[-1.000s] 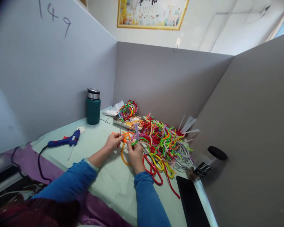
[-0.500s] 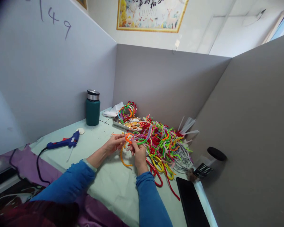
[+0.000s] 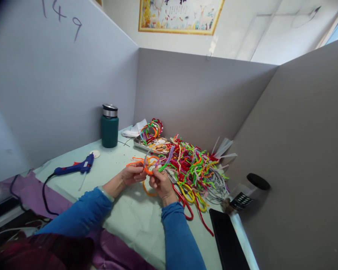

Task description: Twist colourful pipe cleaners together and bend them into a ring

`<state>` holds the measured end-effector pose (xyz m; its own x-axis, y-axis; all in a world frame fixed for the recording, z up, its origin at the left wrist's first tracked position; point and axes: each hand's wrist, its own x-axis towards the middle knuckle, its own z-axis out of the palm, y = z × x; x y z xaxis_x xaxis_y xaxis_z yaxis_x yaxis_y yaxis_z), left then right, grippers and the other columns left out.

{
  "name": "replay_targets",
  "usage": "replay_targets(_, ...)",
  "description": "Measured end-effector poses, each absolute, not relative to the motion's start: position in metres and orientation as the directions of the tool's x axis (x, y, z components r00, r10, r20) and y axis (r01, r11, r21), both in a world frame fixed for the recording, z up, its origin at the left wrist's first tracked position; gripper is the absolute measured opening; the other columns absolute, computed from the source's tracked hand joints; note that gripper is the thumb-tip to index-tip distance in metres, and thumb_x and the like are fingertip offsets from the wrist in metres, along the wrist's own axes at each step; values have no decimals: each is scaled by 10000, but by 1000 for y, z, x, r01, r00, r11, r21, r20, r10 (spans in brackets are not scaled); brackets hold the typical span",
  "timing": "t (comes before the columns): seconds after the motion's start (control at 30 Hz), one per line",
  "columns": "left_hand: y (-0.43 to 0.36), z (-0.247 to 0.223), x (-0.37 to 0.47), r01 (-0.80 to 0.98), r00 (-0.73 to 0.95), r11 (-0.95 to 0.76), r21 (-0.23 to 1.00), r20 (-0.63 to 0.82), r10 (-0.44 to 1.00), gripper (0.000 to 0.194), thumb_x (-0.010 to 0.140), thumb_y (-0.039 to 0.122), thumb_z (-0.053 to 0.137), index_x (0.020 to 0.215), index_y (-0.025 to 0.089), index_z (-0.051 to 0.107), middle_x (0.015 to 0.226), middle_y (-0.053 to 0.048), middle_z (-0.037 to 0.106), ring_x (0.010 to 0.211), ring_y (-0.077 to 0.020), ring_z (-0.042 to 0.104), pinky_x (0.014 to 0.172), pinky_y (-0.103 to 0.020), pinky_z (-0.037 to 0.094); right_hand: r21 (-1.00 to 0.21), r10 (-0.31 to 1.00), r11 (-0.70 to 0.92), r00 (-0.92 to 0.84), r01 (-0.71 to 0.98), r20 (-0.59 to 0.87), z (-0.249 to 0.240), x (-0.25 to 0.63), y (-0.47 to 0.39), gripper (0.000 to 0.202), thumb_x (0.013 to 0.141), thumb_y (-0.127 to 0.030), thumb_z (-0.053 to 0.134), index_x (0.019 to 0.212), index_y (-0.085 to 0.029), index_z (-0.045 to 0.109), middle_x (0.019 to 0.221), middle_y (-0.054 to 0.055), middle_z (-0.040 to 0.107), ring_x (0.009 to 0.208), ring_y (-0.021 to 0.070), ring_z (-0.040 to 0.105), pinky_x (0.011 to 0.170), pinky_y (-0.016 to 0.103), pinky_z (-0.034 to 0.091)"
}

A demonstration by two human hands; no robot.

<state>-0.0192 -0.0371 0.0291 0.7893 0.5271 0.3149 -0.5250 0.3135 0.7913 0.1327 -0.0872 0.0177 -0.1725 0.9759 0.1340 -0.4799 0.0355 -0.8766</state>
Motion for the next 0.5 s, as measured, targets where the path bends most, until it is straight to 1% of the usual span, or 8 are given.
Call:
replay_targets(0.1,-37,31,-17,-489,800,279,826,298,522,202,690,259,682,823,126,606,431,65,370,355,-27,286,381,-175,200,-868,975,11,-186,-496,118,17,133,-87,303,712,-395,669,575,-145,567,376,-49,439,313,42,304,370,204,218)
replay_targets(0.23,-41,36,-16,-481,723,200,854,257,641,260,651,259,718,835,128,589,513,51,432,407,-26,337,403,-173,203,-866,982,-8,-168,-499,88,16,134,-84,357,707,-418,668,523,-141,537,383,-46,437,310,31,297,357,194,216)
replay_targets(0.33,-43,39,-13,-481,649,141,865,244,721,325,629,283,734,875,125,593,542,44,464,425,-30,361,414,-178,227,-871,991,-8,-123,-492,60,16,134,-83,351,704,-429,663,538,-144,543,416,-44,461,317,29,293,346,188,219)
replay_targets(0.43,-40,38,-10,-497,549,95,863,227,804,295,619,294,744,801,121,589,487,66,409,401,-21,318,413,-180,225,-873,998,14,-52,-487,45,16,134,-81,313,703,-430,662,598,-146,577,437,-48,472,323,30,291,340,183,223)
replay_targets(0.5,-37,37,-9,-489,497,79,869,203,844,275,614,300,749,734,117,581,457,75,371,391,-19,298,409,-182,217,-882,998,57,4,-468,62,15,134,-80,312,710,-434,655,611,-145,587,444,-44,480,329,33,297,340,181,224)
